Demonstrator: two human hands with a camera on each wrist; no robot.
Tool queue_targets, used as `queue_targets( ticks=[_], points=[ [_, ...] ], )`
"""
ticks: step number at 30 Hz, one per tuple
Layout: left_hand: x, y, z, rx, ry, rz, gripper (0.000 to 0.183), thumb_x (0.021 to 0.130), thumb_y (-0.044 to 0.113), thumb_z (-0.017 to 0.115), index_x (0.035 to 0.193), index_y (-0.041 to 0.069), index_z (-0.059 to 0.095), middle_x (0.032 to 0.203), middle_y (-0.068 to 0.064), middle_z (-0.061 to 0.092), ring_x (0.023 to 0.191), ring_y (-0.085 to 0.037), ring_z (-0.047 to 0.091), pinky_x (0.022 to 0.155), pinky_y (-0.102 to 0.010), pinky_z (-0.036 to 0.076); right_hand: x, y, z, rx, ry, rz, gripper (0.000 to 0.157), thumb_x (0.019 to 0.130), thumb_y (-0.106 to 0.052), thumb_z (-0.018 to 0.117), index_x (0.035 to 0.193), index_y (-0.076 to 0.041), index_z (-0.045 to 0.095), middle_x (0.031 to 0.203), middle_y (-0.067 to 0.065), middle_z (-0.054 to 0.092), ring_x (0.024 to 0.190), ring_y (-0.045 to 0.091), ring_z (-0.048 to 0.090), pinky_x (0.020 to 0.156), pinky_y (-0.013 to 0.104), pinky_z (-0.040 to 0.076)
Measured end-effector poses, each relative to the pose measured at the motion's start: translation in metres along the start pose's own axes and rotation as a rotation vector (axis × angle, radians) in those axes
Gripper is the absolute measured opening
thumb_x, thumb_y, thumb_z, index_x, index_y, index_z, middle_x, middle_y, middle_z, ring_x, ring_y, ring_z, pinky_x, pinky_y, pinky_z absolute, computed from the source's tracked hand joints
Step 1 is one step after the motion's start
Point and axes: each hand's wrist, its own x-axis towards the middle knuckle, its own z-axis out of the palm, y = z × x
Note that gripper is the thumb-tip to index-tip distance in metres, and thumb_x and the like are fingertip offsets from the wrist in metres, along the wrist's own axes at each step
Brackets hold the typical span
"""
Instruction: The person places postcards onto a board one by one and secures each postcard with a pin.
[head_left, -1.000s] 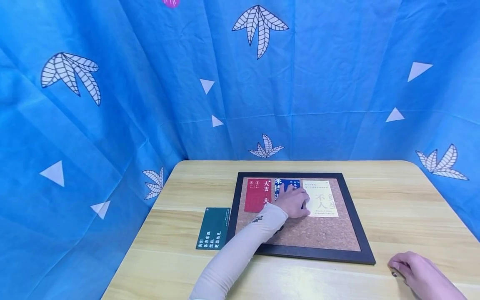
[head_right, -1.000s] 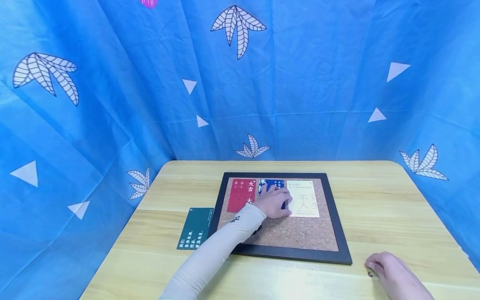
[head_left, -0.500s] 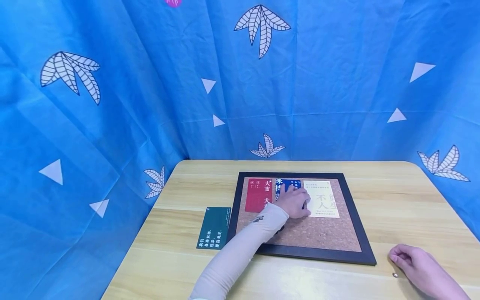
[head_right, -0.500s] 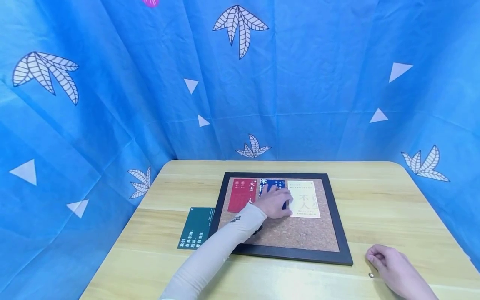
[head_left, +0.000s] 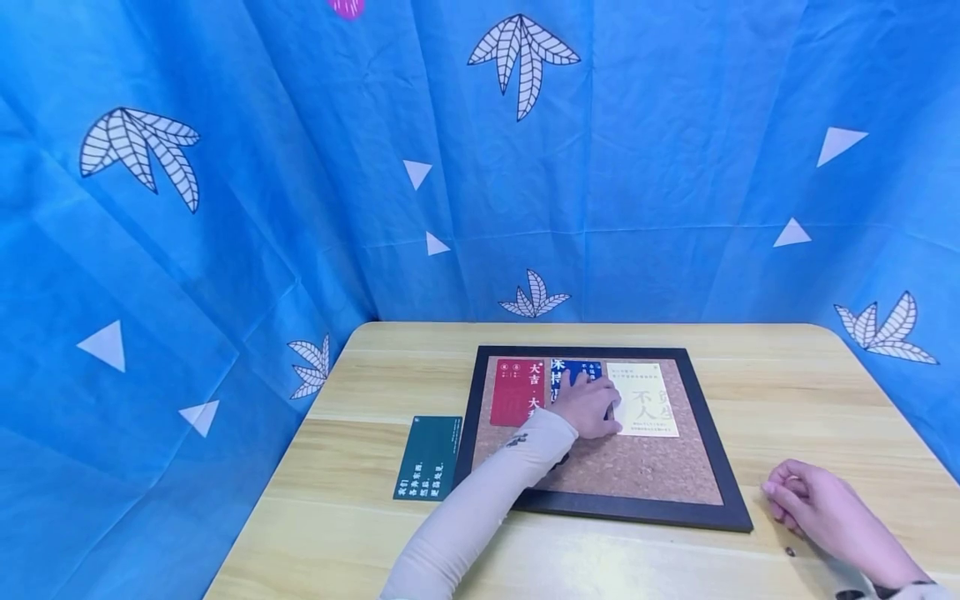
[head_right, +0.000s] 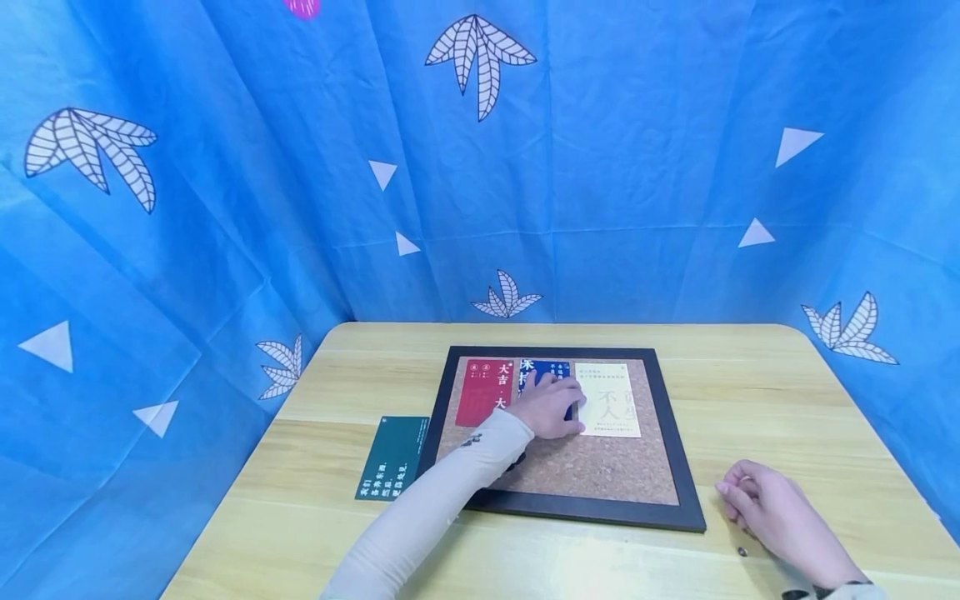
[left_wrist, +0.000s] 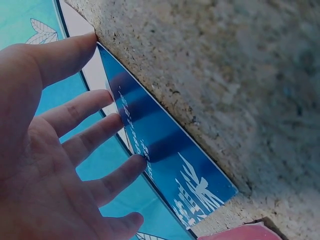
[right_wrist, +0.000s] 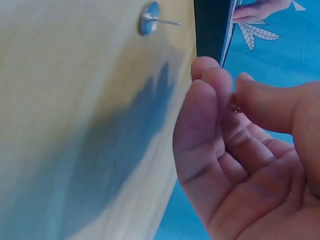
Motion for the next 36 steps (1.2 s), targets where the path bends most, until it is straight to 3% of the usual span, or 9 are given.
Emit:
queue_targets(
  ticks=[6,13,20,25,36],
  points=[
    [0.0,0.001,0.0,-0.004,-0.001,-0.005,0.041,0.095,0.049,0.07,0.134,0.036,0.067,0.151,0.016,0.054,0.138,-0.018,0.048,0.127,-0.057,0.025,0.006,-0.008,-0.007,-0.009,0.006,0.031,0.023,0.107,-0.021,0.057,0.092,-0.006,0.066,0.065,-0.002,0.062,0.053,0.004,0.046,0.048,0.024,0.039],
    [0.001,0.0,0.001,-0.007,-0.004,0.002,0.041,0.095,0.049,0.07,0.133,0.035,0.067,0.152,0.015,0.054,0.139,-0.019,0.048,0.127,-0.057,0.025,0.013,-0.008,-0.013,-0.04,0.06,0.008,0.03,0.107,-0.03,0.058,0.088,-0.008,0.065,0.06,-0.003,0.056,0.051,0.005,0.042,0.05,0.025,0.034],
    [0.002,-0.001,0.001,-0.004,-0.002,0.002,0.04,0.095,0.05,0.07,0.132,0.035,0.067,0.152,0.015,0.054,0.139,-0.019,0.048,0.127,-0.058,0.025,0.022,-0.006,-0.014,-0.031,0.154,-0.066,0.02,0.102,-0.019,0.065,0.088,-0.005,0.066,0.062,-0.005,0.054,0.054,0.001,0.038,0.05,0.025,0.034],
    [0.002,-0.001,0.002,-0.005,-0.004,0.002,0.04,0.095,0.05,0.07,0.132,0.035,0.067,0.152,0.016,0.053,0.139,-0.019,0.048,0.127,-0.058,0.025,0.029,-0.008,-0.018,-0.021,0.097,-0.031,0.018,0.102,-0.015,0.062,0.095,-0.001,0.069,0.078,0.002,0.069,0.063,-0.002,0.049,0.056,0.023,0.043],
    [0.004,-0.002,0.003,0.005,-0.006,0.007,0.04,0.095,0.051,0.07,0.132,0.036,0.067,0.152,0.016,0.053,0.138,-0.019,0.048,0.126,-0.057,0.026,0.038,-0.002,-0.019,0.115,-0.026,0.058,0.028,0.103,-0.01,0.058,0.117,0.013,0.067,0.094,0.013,0.077,0.071,0.002,0.064,0.063,0.024,0.055]
  ],
)
